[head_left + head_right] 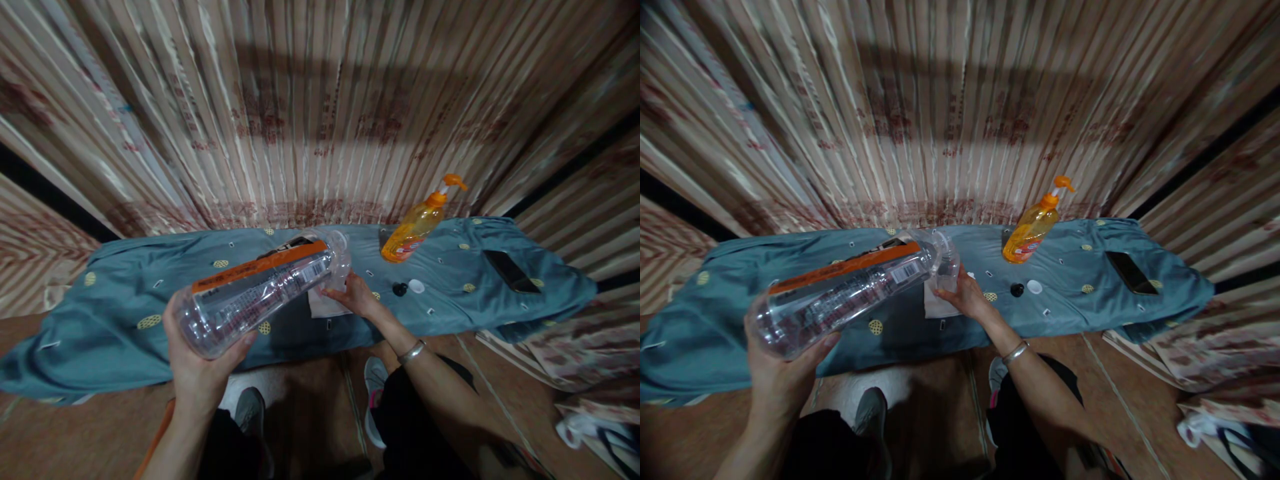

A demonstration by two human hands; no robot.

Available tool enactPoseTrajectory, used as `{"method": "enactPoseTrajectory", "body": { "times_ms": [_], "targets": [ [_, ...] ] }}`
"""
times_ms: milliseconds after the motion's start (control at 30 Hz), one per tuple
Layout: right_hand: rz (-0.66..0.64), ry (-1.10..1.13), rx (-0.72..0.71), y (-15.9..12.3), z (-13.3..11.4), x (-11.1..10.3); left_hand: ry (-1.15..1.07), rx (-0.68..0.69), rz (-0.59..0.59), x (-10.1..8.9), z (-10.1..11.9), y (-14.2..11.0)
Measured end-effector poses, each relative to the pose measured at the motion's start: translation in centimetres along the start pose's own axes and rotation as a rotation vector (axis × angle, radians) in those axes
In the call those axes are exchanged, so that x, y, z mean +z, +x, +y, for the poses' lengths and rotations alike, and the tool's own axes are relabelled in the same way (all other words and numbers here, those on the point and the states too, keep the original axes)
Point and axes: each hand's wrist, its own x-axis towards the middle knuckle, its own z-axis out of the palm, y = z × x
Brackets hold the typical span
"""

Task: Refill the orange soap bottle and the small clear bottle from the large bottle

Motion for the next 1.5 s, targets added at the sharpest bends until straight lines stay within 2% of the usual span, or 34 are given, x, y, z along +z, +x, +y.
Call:
{"method": "enactPoseTrajectory", "body": {
  "times_ms": [433, 833, 1067, 1500],
  "targets": [
    [-0.004, 0.001, -0.016, 0.00, -0.02, -0.14, -0.023, -0.073, 0.023, 0.26, 0.64, 0.14],
    [-0.003, -0.002, 0.006, -0.02, -0.21, -0.21, -0.031, -0.058, 0.012, 0.32, 0.51, 0.17],
    [0.011, 0.012, -0.032, 0.02, 0.23, -0.03, 0.010, 0.002, 0.029, 0.17, -0.10, 0.07],
    [0.012, 0.011, -0.018, 0.02, 0.23, 0.03, -0.008, -0.028, 0.019, 0.02, 0.08, 0.11]
  ]
}}
